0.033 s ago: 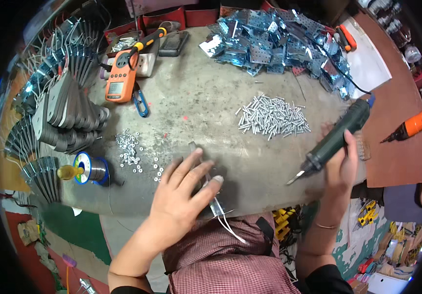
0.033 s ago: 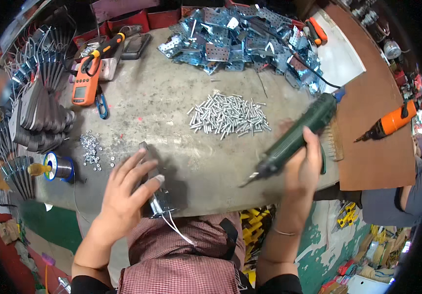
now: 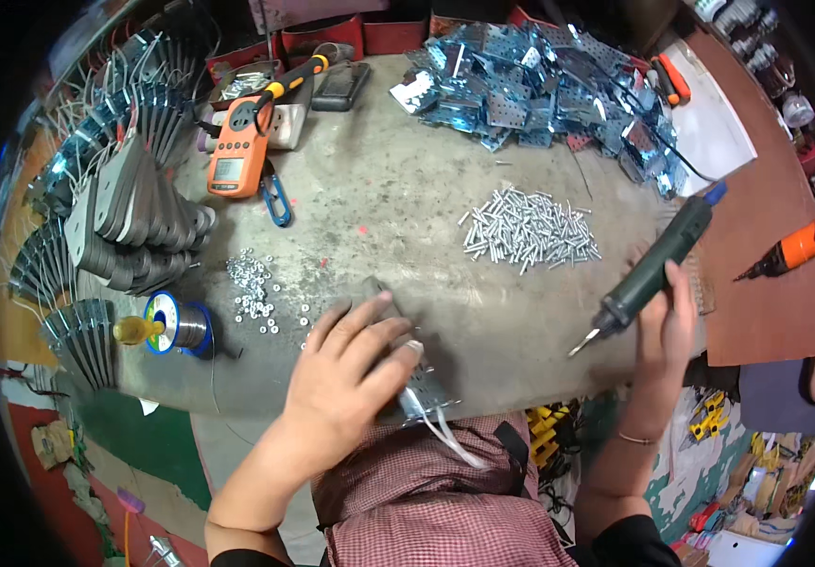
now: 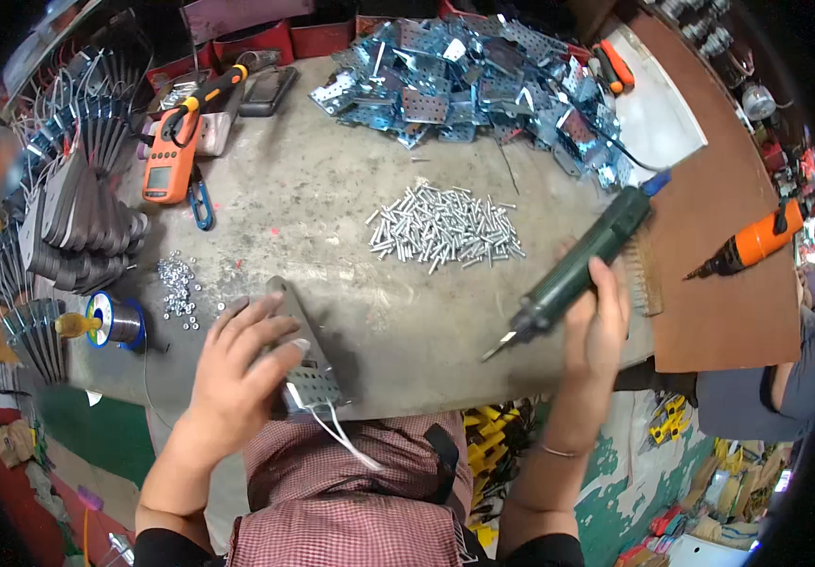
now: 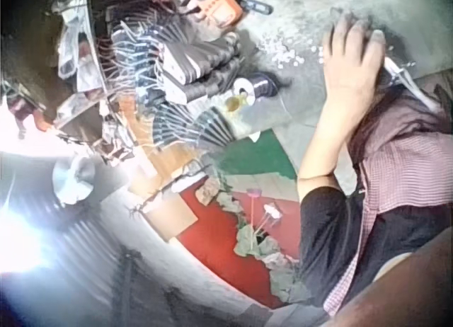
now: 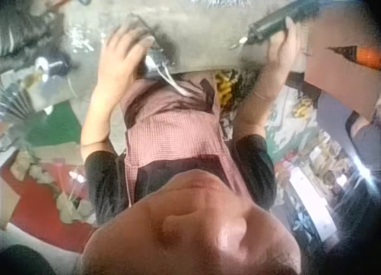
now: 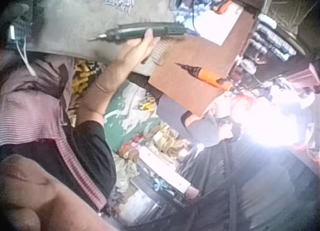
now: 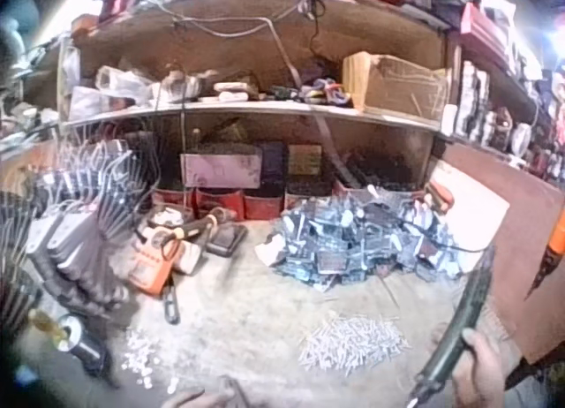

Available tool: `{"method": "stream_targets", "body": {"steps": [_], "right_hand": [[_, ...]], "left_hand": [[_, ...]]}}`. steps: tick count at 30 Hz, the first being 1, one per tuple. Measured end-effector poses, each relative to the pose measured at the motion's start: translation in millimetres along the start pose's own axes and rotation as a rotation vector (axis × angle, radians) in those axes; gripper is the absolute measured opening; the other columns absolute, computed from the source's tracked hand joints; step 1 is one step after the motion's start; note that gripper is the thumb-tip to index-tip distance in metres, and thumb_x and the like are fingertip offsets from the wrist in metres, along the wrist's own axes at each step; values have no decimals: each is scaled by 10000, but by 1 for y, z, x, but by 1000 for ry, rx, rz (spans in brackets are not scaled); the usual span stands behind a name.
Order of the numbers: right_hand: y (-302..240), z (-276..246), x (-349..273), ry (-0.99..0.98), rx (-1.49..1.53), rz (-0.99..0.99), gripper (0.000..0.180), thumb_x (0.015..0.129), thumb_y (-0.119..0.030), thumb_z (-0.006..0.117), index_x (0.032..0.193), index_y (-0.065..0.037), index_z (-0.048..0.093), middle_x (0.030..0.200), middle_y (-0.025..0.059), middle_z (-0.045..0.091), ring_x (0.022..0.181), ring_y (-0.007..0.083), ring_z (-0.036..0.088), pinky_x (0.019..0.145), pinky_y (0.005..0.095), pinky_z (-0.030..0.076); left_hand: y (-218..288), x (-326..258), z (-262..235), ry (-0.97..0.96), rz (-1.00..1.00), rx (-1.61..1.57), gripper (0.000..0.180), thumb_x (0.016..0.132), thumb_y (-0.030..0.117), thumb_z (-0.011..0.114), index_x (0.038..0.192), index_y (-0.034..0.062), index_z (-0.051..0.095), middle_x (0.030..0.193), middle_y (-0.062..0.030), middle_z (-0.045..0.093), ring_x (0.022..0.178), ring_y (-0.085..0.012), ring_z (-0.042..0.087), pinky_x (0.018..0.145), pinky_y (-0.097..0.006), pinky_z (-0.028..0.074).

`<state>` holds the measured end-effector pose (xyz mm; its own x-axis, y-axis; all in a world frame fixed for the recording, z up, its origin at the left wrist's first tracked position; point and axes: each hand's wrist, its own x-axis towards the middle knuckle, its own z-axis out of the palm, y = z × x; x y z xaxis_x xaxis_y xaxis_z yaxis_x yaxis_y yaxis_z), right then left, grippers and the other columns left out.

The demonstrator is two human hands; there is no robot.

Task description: The person assembles metal plates and wires using an electric screwdriver to secure them with screws and nuts.

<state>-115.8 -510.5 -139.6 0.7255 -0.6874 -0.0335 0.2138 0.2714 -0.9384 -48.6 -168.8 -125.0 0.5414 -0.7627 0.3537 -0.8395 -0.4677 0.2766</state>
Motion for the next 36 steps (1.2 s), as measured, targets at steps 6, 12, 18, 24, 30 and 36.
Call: {"method": "stream_targets", "body": {"steps": [6,12,18,24,30,36], "right_hand": [[-14,-15,11,-51,-1265,-479,355,830,-58,598,1184,-31,587,1027,98,618,875,127,581,755,233,458],[16,112,75,-434,-1268,-549,319,783,-77,591,1100,-66,623,609,58,463,567,128,452,545,279,386],[69,125,164,-476,-1638,-954,228,810,-185,608,1019,-96,616,780,196,634,739,383,607,657,424,462],[76,124,182,-482,-1182,-812,202,886,-184,580,1010,-27,610,652,44,536,549,112,456,526,269,385],[30,139,71,-274,-457,-9,242,918,-229,550,1078,-48,547,731,-3,524,610,39,453,528,179,352],[8,92,36,-477,-696,-251,275,913,-247,546,1081,-37,487,932,12,522,727,51,484,589,179,365]], "left_hand": [[-4,-38,-22,623,-744,-1414,540,874,249,585,1262,-62,374,1147,-202,564,970,-271,635,808,-347,534],[-14,-82,-23,389,-572,-1803,789,781,148,692,1427,48,250,1318,-177,448,1036,-226,553,813,-340,468],[-62,-164,-122,1171,-617,-535,861,681,-55,658,1431,68,254,1246,-133,509,1076,-231,547,855,-334,478],[-155,-250,-185,1116,-837,226,713,701,0,661,1365,78,413,1224,-121,535,1081,-201,554,928,-303,442],[-188,-267,-169,863,-1048,471,770,692,37,707,1387,142,393,1212,-118,543,1105,-234,559,933,-332,450],[-173,-263,-168,942,-991,483,852,673,139,762,1407,131,330,1180,-172,527,1057,-287,555,918,-363,436]]}}
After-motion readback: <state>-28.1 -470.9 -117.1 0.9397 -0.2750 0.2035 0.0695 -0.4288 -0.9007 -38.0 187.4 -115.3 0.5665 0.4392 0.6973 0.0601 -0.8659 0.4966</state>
